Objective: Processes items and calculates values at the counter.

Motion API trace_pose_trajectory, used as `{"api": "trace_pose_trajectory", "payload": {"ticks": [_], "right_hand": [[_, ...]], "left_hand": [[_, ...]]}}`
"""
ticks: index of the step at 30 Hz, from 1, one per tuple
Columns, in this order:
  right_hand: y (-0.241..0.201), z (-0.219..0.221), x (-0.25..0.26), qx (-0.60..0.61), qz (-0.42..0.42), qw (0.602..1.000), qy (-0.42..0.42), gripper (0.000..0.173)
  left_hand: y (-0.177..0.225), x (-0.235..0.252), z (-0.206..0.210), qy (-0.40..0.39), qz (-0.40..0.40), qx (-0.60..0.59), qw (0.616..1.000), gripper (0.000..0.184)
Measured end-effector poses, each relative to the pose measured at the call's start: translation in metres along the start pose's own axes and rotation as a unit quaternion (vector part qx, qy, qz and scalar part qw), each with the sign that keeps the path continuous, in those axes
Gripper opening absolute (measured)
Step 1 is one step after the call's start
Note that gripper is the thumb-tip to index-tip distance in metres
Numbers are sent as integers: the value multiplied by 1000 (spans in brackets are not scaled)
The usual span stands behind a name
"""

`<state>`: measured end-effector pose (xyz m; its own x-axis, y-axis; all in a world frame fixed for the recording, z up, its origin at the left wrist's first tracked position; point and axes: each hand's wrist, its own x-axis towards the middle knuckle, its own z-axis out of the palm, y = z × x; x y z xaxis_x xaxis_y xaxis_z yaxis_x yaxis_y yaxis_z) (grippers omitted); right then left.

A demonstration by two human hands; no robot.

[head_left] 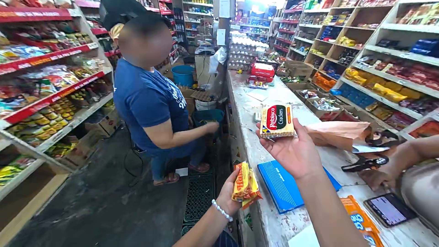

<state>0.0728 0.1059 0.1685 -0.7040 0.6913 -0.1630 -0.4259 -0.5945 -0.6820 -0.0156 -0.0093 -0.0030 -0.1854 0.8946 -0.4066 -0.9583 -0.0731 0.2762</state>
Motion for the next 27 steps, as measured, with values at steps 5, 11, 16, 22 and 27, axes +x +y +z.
{"api": "trace_pose_trajectory", "payload": {"ticks": [5, 11, 16, 22, 27], "right_hand": [[-7, -18, -16, -56, -24, 998, -1, 52], [3, -47, -52, -214, -166, 961, 57, 28], [20, -64, -79, -239, -221, 943, 71, 37], [62, -106, -84, -378, -285, 880, 45, 41], [61, -144, -118, -357, -277, 875, 173, 39]], "left_hand": [[-1, -1, 12, -24, 24, 71, 997, 48], [5, -1, 35, -16, 131, 208, 969, 34], [6, 11, 50, -114, 188, 253, 942, 47], [-25, 33, 69, -240, 300, 347, 856, 93], [-75, 34, 47, -362, 111, 375, 846, 46]]}}
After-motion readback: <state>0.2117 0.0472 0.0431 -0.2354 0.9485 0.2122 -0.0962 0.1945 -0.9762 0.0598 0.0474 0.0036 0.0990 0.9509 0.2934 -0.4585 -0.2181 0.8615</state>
